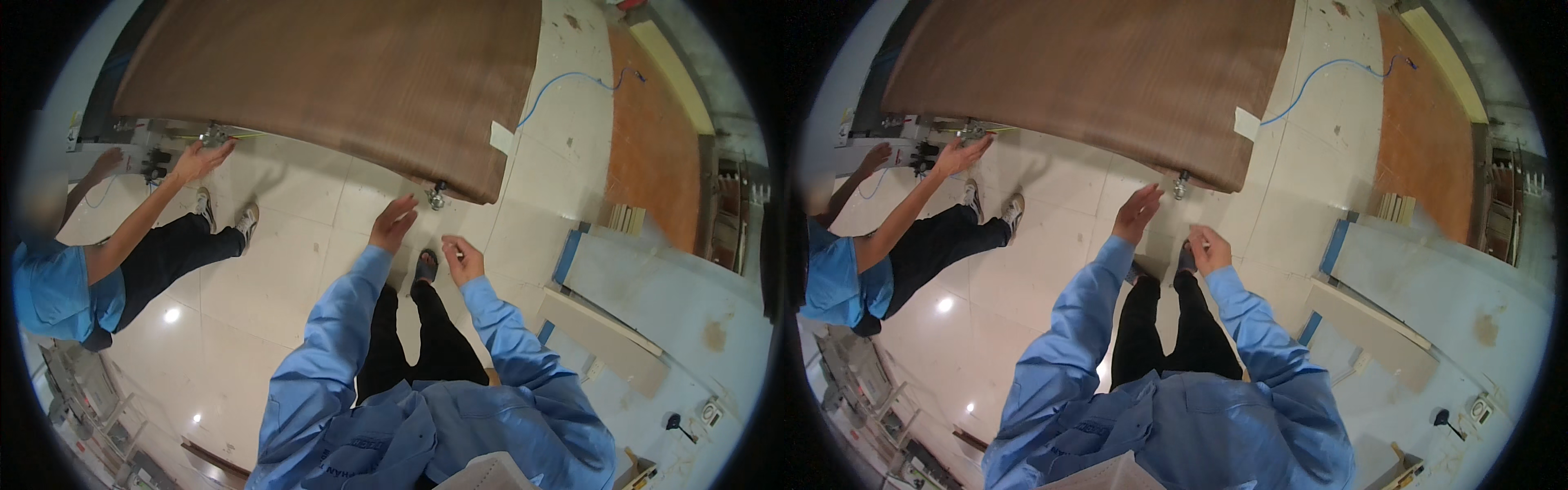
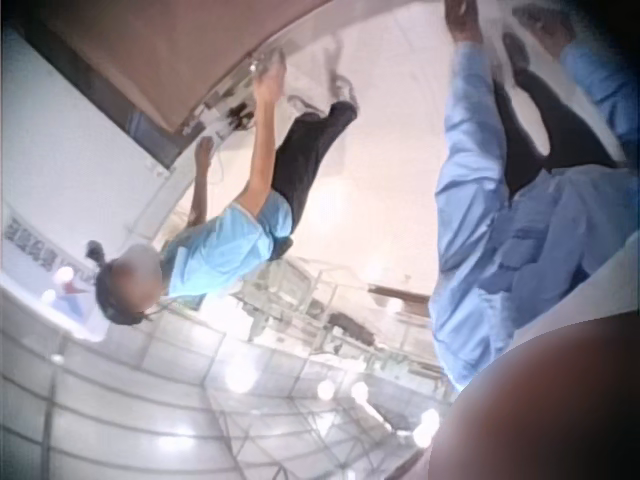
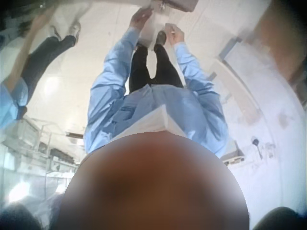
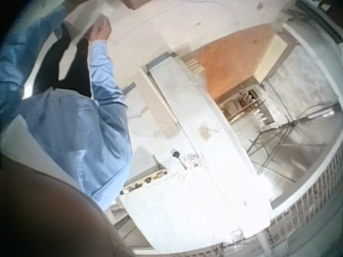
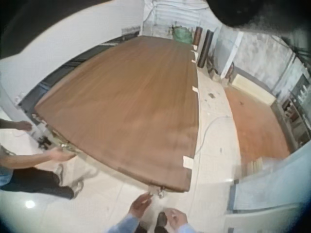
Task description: The person removes a large wood-veneer panel from a vacuum press machine with a coworker, then uses a utility knife to trim the excess veneer around the panel's edges. The trimmed veneer pieces are peeled away and discarded.
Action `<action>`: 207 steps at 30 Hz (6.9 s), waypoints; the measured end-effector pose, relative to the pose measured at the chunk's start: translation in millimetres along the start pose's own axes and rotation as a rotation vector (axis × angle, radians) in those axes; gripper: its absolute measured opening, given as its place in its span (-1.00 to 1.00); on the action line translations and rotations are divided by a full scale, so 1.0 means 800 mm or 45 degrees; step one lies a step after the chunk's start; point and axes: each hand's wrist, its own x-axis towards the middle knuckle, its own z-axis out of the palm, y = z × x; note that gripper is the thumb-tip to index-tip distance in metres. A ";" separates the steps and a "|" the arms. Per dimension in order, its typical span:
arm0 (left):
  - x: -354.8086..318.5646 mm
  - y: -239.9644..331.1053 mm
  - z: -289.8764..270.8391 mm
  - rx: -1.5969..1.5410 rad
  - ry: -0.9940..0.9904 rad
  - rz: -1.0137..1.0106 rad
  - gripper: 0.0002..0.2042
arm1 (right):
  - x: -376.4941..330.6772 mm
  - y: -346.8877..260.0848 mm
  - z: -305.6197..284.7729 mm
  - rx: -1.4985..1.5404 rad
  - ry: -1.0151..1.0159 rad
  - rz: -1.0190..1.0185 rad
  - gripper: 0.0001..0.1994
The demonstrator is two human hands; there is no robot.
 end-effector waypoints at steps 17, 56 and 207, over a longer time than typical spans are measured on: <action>0.052 -0.009 0.060 0.233 0.178 0.264 -0.46 | 0.107 0.003 -0.027 1.394 -0.015 0.481 -0.77; 0.095 -0.005 0.019 -0.293 0.385 -0.117 -0.76 | 0.122 0.001 0.029 1.032 0.659 0.223 -0.79; 0.084 0.017 0.064 -0.294 0.482 -0.143 -0.94 | 0.128 -0.023 0.066 1.142 0.765 0.181 -0.68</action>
